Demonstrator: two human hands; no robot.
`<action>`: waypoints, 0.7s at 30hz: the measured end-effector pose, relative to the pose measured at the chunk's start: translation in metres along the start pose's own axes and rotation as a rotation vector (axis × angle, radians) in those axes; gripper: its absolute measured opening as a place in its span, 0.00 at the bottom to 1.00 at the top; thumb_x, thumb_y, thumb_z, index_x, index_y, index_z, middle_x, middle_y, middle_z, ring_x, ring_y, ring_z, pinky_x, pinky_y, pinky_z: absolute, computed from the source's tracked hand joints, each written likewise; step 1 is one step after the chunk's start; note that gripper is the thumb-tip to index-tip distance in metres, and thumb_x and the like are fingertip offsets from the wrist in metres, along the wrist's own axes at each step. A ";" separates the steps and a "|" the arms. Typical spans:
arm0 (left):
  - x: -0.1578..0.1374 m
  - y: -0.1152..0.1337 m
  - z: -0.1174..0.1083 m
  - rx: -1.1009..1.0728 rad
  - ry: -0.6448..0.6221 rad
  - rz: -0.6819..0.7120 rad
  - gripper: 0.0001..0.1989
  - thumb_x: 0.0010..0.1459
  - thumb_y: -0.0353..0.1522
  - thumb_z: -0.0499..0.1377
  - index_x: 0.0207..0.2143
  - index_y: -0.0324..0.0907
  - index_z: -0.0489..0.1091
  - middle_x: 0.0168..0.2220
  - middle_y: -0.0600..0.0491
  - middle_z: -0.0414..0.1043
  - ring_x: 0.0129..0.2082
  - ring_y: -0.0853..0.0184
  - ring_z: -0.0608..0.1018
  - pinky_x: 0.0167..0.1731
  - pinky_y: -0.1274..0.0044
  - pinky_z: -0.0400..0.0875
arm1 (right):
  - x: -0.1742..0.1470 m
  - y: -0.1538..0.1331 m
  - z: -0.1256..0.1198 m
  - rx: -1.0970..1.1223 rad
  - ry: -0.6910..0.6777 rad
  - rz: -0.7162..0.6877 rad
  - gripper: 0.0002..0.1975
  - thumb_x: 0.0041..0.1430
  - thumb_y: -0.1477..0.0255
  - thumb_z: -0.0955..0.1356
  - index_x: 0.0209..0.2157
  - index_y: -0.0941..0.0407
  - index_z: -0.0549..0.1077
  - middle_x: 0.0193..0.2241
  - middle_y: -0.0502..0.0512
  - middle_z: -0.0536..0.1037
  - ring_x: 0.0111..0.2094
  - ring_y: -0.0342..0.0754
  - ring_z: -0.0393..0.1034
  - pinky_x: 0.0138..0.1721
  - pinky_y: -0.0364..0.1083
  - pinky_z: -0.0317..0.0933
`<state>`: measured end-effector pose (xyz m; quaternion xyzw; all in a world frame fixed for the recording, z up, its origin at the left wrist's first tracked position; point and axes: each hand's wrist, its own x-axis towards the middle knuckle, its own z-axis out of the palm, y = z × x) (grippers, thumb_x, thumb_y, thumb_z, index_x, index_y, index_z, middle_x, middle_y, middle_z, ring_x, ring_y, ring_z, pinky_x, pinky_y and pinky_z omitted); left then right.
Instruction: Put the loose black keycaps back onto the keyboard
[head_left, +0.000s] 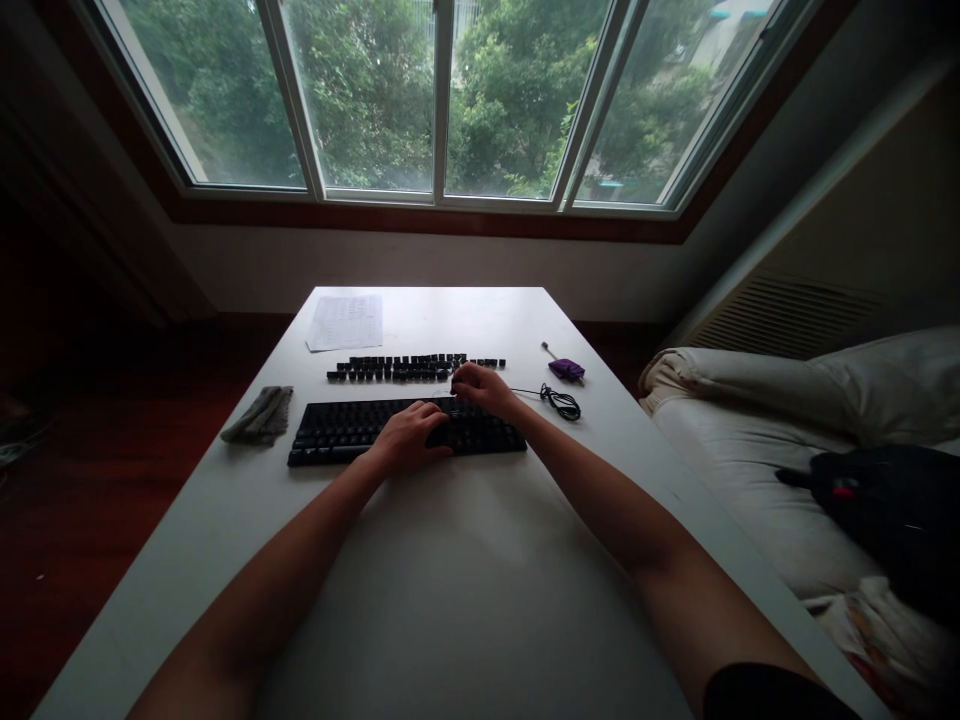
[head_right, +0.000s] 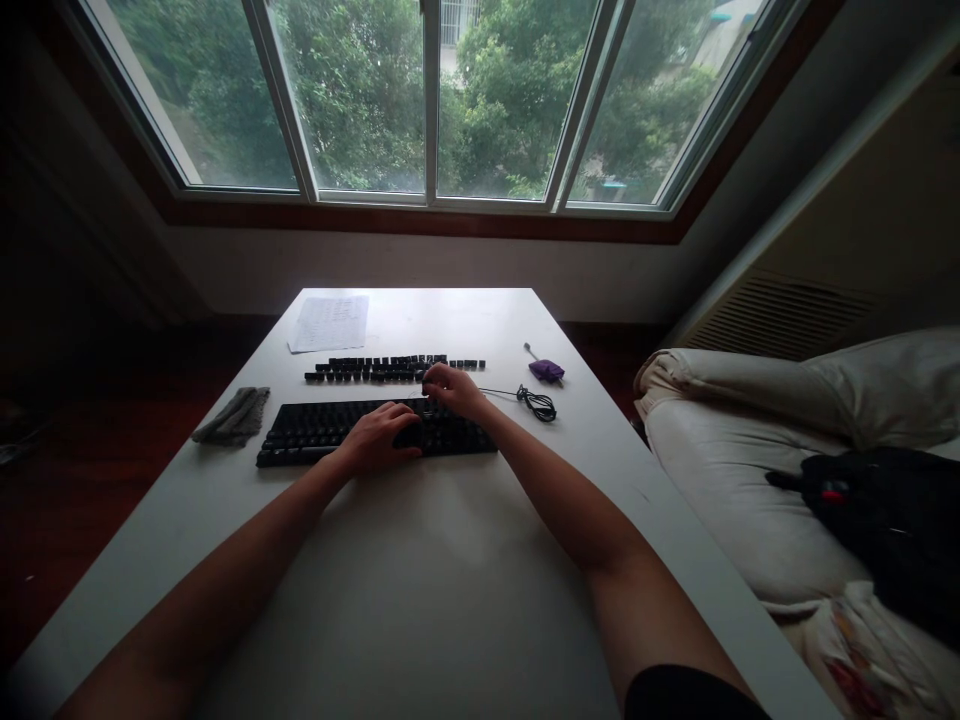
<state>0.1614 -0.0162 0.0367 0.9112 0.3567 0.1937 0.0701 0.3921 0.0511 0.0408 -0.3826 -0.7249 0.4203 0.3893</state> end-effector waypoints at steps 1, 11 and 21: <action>0.000 -0.001 0.001 0.000 0.003 0.001 0.25 0.55 0.45 0.66 0.53 0.46 0.70 0.50 0.47 0.71 0.51 0.55 0.72 0.49 0.65 0.71 | 0.000 0.000 0.001 0.009 -0.014 0.009 0.14 0.56 0.61 0.71 0.40 0.54 0.70 0.28 0.49 0.78 0.26 0.45 0.73 0.26 0.43 0.65; 0.000 -0.001 0.008 -0.029 0.050 0.009 0.24 0.54 0.42 0.67 0.51 0.46 0.70 0.48 0.47 0.71 0.49 0.55 0.72 0.49 0.64 0.71 | -0.008 -0.009 -0.001 -0.128 -0.147 -0.024 0.10 0.57 0.64 0.70 0.37 0.55 0.71 0.26 0.48 0.76 0.26 0.44 0.69 0.28 0.42 0.61; 0.000 0.000 0.005 -0.043 0.044 0.004 0.23 0.54 0.42 0.67 0.51 0.46 0.70 0.48 0.47 0.70 0.49 0.55 0.72 0.49 0.64 0.70 | -0.039 -0.029 0.002 -0.289 -0.035 -0.171 0.09 0.62 0.66 0.68 0.41 0.55 0.75 0.35 0.52 0.78 0.30 0.43 0.69 0.34 0.43 0.64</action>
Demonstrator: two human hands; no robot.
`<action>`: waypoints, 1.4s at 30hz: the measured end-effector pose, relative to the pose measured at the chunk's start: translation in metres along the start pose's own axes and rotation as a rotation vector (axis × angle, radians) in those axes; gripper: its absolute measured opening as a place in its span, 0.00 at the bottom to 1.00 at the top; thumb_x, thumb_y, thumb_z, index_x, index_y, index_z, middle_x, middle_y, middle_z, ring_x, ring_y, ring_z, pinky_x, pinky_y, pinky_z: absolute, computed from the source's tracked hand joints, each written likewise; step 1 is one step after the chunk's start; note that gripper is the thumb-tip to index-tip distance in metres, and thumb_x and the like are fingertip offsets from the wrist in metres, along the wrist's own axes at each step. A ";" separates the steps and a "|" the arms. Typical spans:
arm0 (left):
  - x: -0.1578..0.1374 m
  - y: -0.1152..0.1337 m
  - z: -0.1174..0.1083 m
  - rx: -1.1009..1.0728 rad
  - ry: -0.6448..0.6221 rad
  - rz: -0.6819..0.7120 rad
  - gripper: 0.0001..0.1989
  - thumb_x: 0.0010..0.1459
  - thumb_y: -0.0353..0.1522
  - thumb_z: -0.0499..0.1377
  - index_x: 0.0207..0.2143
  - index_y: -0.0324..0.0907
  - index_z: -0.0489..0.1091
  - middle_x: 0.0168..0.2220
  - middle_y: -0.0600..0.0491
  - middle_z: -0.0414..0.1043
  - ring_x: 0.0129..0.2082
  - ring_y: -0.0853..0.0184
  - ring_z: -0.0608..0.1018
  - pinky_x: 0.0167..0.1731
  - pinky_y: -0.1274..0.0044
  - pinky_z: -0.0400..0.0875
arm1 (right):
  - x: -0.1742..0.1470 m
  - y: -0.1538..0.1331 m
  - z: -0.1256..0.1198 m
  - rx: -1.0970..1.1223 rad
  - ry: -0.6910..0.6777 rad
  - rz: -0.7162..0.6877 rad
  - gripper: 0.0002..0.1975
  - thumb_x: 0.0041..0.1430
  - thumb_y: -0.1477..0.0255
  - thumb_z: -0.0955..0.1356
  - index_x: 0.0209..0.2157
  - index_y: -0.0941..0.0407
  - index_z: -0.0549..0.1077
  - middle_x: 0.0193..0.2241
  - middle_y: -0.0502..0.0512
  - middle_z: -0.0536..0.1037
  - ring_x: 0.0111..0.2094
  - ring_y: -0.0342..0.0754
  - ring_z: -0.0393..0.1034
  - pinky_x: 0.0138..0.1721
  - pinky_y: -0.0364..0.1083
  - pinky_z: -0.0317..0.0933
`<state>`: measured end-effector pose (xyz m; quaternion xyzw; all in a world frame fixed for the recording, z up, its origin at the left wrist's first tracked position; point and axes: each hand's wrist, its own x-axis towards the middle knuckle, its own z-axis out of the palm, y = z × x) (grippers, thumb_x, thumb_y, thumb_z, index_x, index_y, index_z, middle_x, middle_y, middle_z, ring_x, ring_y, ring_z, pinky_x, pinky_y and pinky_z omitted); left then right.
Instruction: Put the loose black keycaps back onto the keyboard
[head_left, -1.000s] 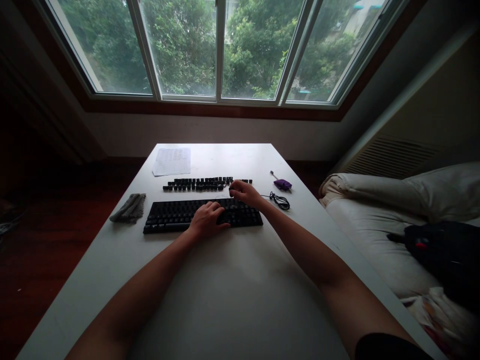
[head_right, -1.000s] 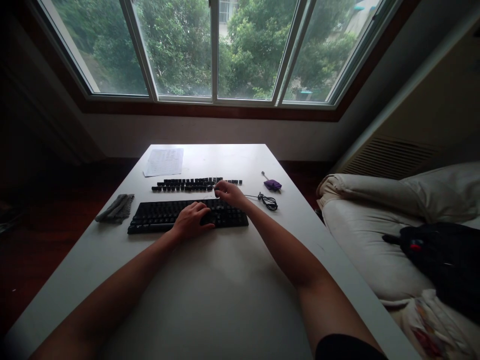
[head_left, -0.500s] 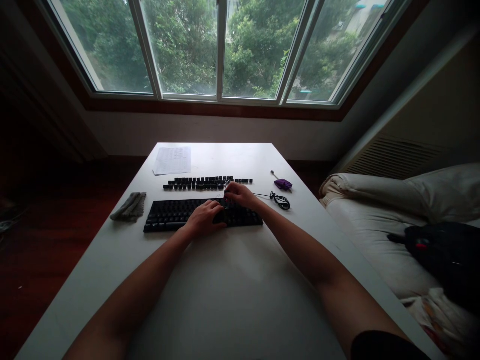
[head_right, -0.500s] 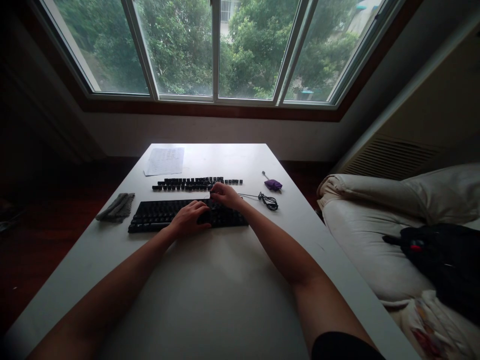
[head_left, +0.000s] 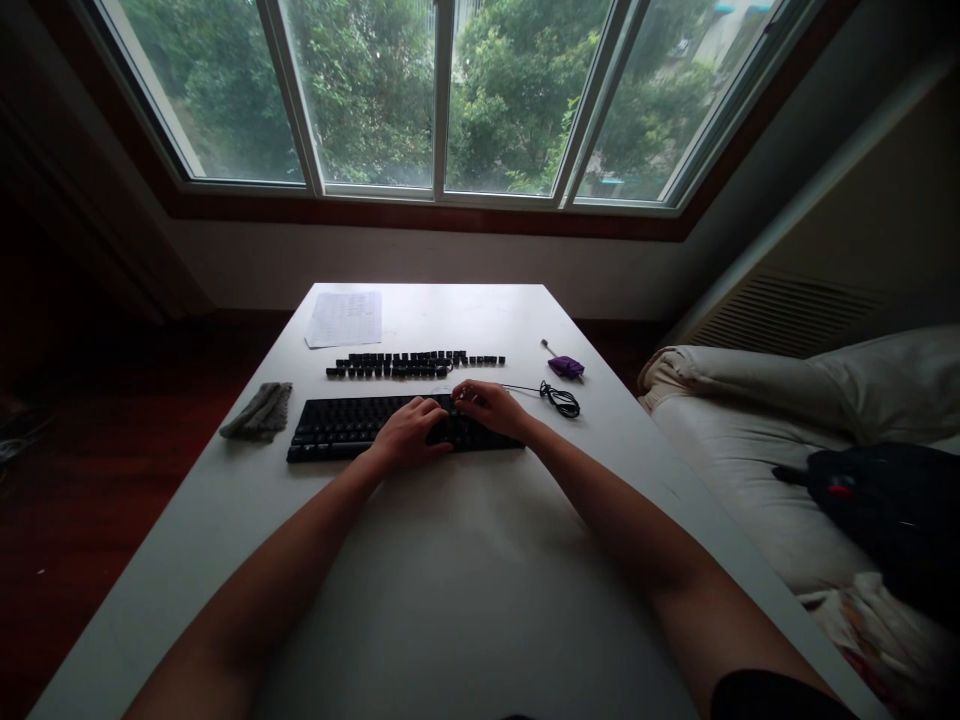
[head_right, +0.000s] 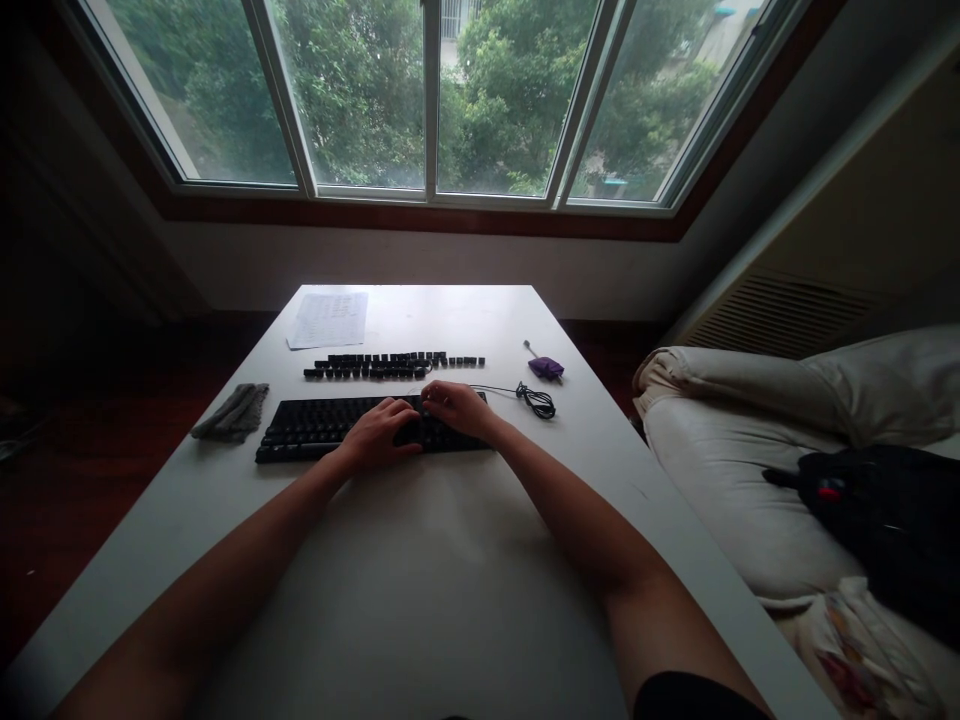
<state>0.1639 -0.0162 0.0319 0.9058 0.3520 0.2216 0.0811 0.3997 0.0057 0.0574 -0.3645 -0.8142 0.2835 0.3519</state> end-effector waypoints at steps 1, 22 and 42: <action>0.000 0.000 0.000 0.003 -0.001 0.001 0.23 0.54 0.42 0.67 0.51 0.46 0.70 0.48 0.47 0.70 0.49 0.55 0.72 0.48 0.64 0.71 | 0.000 -0.004 0.000 -0.010 0.012 -0.027 0.09 0.63 0.65 0.68 0.40 0.55 0.76 0.36 0.53 0.78 0.31 0.43 0.69 0.35 0.43 0.64; -0.001 0.000 0.000 0.002 -0.006 -0.001 0.23 0.55 0.43 0.66 0.51 0.46 0.70 0.48 0.47 0.71 0.49 0.56 0.71 0.48 0.64 0.71 | -0.009 0.024 -0.003 0.327 0.178 0.197 0.19 0.62 0.54 0.67 0.36 0.56 0.76 0.32 0.54 0.80 0.30 0.46 0.72 0.31 0.44 0.66; 0.006 0.003 0.002 -0.503 0.183 -0.217 0.10 0.61 0.33 0.60 0.44 0.44 0.75 0.39 0.52 0.77 0.37 0.65 0.77 0.38 0.74 0.71 | -0.019 -0.002 0.005 0.620 0.178 0.211 0.18 0.59 0.54 0.70 0.38 0.56 0.75 0.33 0.55 0.81 0.31 0.48 0.77 0.33 0.47 0.73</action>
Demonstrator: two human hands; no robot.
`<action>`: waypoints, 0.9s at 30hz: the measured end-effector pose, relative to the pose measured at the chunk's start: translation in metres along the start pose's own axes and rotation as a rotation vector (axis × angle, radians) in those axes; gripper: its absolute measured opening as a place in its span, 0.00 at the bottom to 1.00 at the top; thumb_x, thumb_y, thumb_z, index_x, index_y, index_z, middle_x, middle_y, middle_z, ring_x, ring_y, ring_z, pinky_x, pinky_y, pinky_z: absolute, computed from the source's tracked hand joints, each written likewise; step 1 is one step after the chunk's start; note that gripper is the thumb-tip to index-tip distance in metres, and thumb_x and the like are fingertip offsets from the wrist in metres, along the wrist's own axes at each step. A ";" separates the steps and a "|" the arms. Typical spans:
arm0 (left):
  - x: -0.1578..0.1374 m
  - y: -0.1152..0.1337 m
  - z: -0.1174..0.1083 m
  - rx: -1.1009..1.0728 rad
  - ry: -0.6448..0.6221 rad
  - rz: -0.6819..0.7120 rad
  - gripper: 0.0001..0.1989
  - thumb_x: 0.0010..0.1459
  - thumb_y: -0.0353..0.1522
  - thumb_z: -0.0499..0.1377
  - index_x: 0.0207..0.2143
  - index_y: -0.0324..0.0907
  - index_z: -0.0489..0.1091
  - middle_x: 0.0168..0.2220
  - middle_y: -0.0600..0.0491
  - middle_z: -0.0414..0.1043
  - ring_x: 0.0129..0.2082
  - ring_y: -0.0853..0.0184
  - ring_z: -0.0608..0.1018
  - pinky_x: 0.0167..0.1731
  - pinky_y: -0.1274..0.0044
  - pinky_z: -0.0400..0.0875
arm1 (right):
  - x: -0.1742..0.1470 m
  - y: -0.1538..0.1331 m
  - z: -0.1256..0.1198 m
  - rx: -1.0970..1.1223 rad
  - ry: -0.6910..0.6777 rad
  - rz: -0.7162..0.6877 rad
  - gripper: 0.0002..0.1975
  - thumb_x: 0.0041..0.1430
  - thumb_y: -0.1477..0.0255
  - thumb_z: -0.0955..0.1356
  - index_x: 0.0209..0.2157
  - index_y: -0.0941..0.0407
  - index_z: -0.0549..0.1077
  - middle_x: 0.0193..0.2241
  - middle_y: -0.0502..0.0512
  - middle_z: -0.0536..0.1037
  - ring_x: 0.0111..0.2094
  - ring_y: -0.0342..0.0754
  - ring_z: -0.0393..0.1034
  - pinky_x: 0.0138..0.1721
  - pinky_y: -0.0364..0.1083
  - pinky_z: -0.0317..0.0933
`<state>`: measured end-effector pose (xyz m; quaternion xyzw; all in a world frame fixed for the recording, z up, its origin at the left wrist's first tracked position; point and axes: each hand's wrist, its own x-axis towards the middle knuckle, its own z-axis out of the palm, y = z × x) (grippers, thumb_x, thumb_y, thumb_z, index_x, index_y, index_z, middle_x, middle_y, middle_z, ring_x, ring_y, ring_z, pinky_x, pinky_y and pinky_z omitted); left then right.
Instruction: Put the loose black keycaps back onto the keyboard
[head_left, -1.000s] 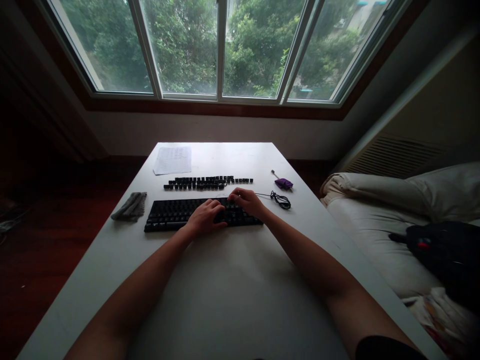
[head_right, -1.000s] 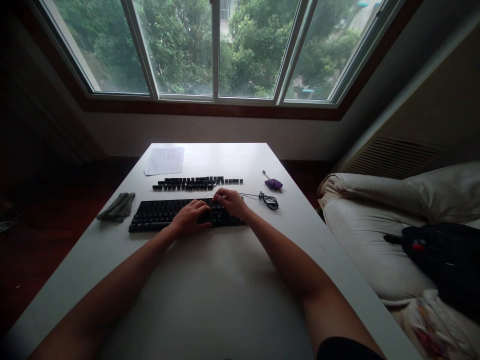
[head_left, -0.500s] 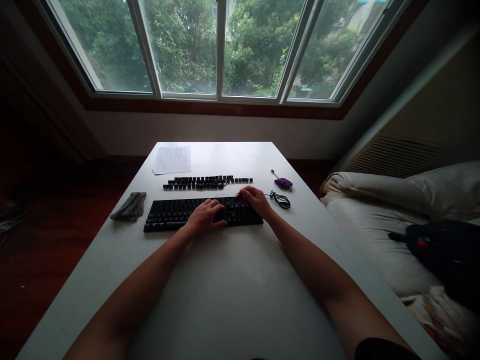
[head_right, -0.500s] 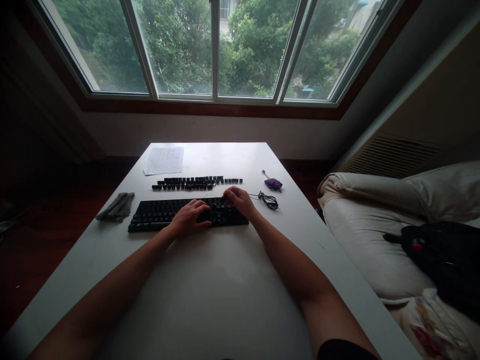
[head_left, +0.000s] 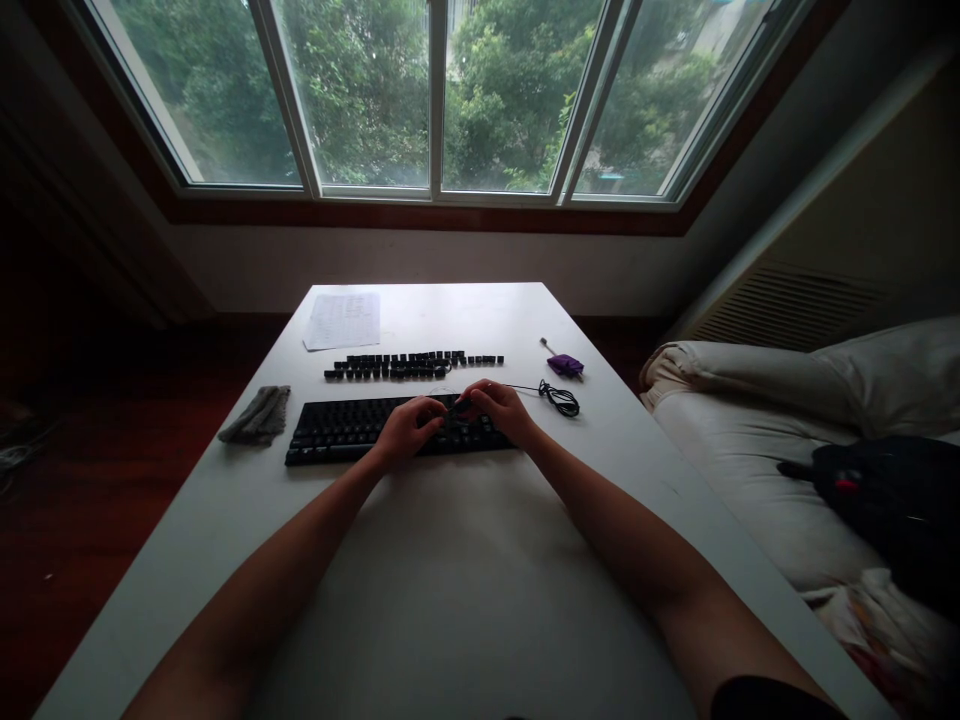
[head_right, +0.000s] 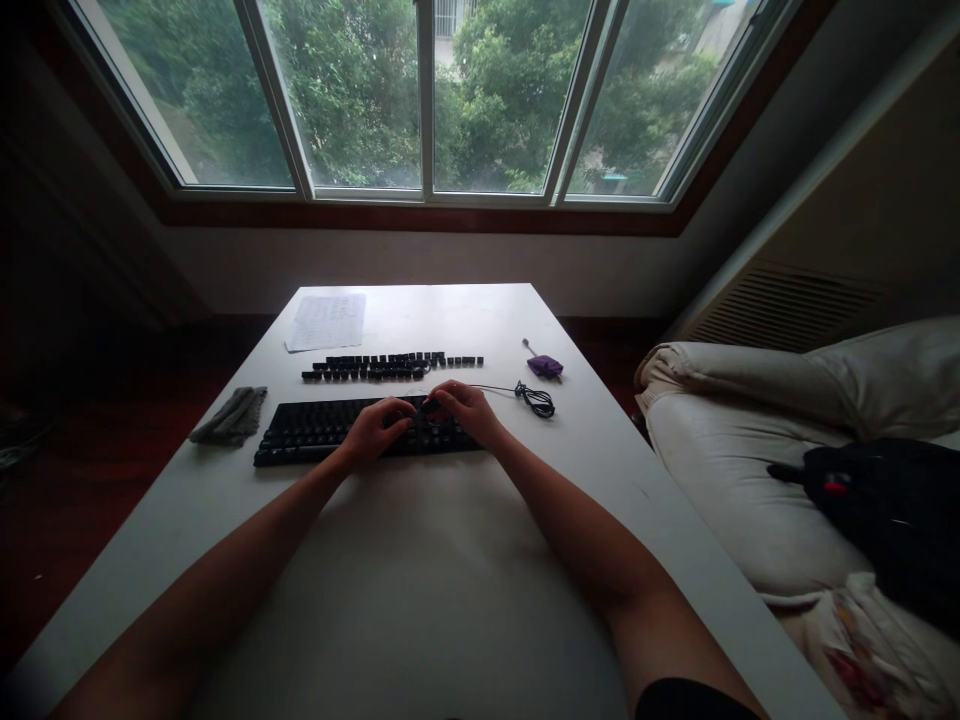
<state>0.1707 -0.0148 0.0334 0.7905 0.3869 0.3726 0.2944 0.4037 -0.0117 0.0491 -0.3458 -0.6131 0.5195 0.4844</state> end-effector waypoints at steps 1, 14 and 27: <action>0.000 0.000 0.000 0.010 0.008 0.002 0.09 0.61 0.33 0.60 0.43 0.44 0.75 0.39 0.52 0.77 0.37 0.66 0.77 0.38 0.74 0.71 | 0.000 0.000 0.001 0.004 -0.001 0.007 0.19 0.59 0.54 0.70 0.38 0.56 0.75 0.33 0.55 0.81 0.31 0.48 0.77 0.34 0.47 0.73; -0.002 0.002 0.007 0.098 0.082 0.016 0.10 0.65 0.34 0.57 0.42 0.47 0.78 0.41 0.51 0.76 0.41 0.63 0.78 0.44 0.71 0.73 | -0.003 0.000 0.019 0.122 0.083 0.090 0.21 0.56 0.51 0.71 0.37 0.56 0.73 0.34 0.54 0.80 0.28 0.46 0.77 0.32 0.47 0.75; 0.001 0.009 -0.001 -0.016 0.106 0.007 0.12 0.64 0.38 0.58 0.45 0.46 0.78 0.45 0.49 0.74 0.47 0.61 0.77 0.49 0.70 0.72 | 0.000 0.010 0.013 0.040 0.253 0.069 0.23 0.60 0.48 0.66 0.34 0.55 0.70 0.27 0.51 0.75 0.25 0.45 0.73 0.28 0.45 0.69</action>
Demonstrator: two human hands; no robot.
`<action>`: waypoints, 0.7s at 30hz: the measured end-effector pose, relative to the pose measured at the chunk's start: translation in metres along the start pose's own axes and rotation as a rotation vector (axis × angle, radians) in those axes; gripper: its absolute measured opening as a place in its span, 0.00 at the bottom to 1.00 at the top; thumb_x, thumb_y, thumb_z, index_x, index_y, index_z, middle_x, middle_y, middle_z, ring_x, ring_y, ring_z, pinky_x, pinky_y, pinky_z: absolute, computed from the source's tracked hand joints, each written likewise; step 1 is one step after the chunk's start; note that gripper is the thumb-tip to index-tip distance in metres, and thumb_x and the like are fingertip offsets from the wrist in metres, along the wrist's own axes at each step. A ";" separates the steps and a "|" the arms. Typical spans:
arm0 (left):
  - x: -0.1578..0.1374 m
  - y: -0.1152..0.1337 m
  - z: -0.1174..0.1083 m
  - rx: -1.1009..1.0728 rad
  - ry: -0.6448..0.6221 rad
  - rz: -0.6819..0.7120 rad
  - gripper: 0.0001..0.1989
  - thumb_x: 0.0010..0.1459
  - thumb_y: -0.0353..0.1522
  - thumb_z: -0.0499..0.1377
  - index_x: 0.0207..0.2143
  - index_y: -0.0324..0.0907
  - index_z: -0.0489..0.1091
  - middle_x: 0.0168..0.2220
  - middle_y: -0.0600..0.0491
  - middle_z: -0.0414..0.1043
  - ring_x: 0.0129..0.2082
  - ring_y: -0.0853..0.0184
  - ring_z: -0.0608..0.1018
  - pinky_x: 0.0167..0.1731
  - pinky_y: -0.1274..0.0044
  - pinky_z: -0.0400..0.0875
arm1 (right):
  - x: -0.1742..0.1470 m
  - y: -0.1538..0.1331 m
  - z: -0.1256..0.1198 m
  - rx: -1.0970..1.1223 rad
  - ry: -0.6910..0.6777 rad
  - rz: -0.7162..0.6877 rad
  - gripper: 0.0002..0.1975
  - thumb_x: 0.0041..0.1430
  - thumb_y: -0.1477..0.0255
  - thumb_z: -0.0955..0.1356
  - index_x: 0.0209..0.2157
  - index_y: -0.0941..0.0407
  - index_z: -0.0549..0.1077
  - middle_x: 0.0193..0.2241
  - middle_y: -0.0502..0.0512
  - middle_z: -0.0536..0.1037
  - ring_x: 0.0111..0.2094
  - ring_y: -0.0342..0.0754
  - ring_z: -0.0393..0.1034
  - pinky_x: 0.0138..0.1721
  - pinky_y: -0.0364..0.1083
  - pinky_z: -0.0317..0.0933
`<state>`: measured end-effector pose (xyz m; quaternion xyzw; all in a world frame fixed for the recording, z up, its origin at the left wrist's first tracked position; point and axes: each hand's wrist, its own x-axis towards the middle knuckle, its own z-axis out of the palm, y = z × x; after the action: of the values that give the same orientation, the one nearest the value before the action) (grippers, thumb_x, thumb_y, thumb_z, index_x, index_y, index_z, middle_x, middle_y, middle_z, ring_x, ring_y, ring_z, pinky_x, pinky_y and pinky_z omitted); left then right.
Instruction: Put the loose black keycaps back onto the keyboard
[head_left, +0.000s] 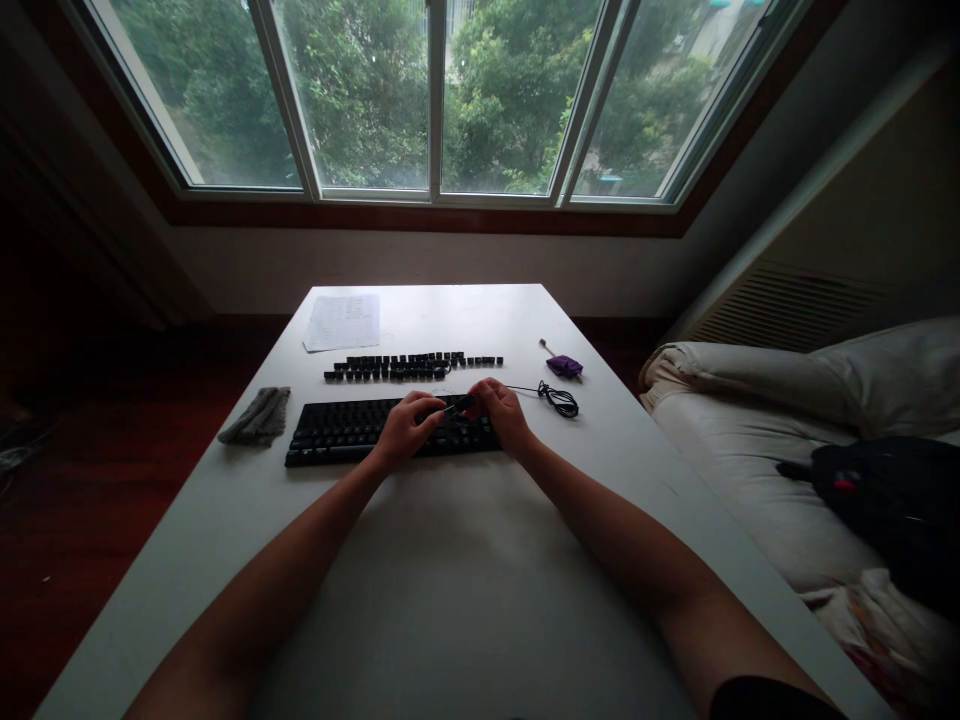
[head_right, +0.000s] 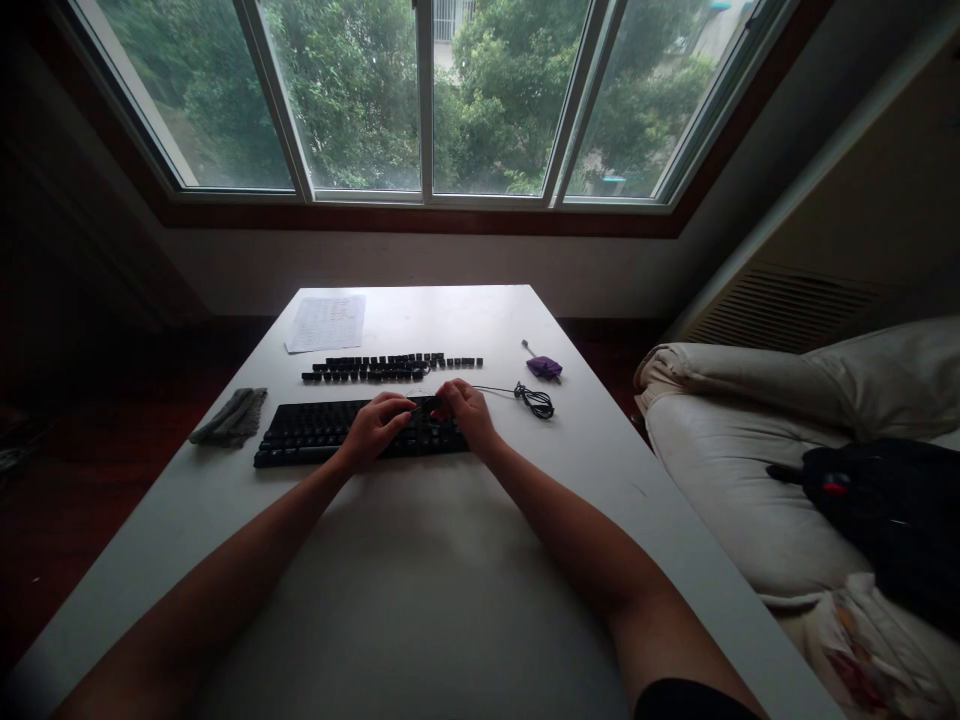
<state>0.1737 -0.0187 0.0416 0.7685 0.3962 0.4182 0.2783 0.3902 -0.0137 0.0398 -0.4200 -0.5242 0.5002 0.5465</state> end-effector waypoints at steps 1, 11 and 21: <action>0.000 0.000 0.000 -0.030 0.002 0.000 0.12 0.64 0.38 0.58 0.45 0.46 0.78 0.46 0.49 0.74 0.48 0.61 0.77 0.50 0.70 0.72 | 0.001 -0.001 -0.001 -0.021 0.017 -0.006 0.23 0.61 0.47 0.65 0.34 0.55 0.69 0.27 0.51 0.75 0.25 0.45 0.72 0.28 0.45 0.68; 0.001 -0.020 0.011 -0.286 0.133 -0.124 0.13 0.60 0.33 0.60 0.48 0.43 0.71 0.44 0.49 0.75 0.44 0.65 0.78 0.46 0.71 0.73 | 0.000 -0.012 -0.002 -0.139 -0.009 -0.097 0.23 0.65 0.48 0.61 0.29 0.53 0.63 0.19 0.46 0.63 0.19 0.42 0.58 0.22 0.42 0.56; -0.001 -0.011 0.015 -0.338 0.069 -0.114 0.17 0.57 0.35 0.64 0.49 0.43 0.69 0.44 0.50 0.75 0.43 0.65 0.79 0.46 0.71 0.75 | -0.011 -0.014 0.004 -0.673 -0.192 -0.281 0.11 0.63 0.61 0.68 0.41 0.53 0.75 0.19 0.44 0.65 0.22 0.41 0.58 0.27 0.42 0.52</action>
<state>0.1821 -0.0154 0.0254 0.6723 0.3726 0.4883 0.4132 0.3887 -0.0267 0.0527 -0.4513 -0.7605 0.2573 0.3895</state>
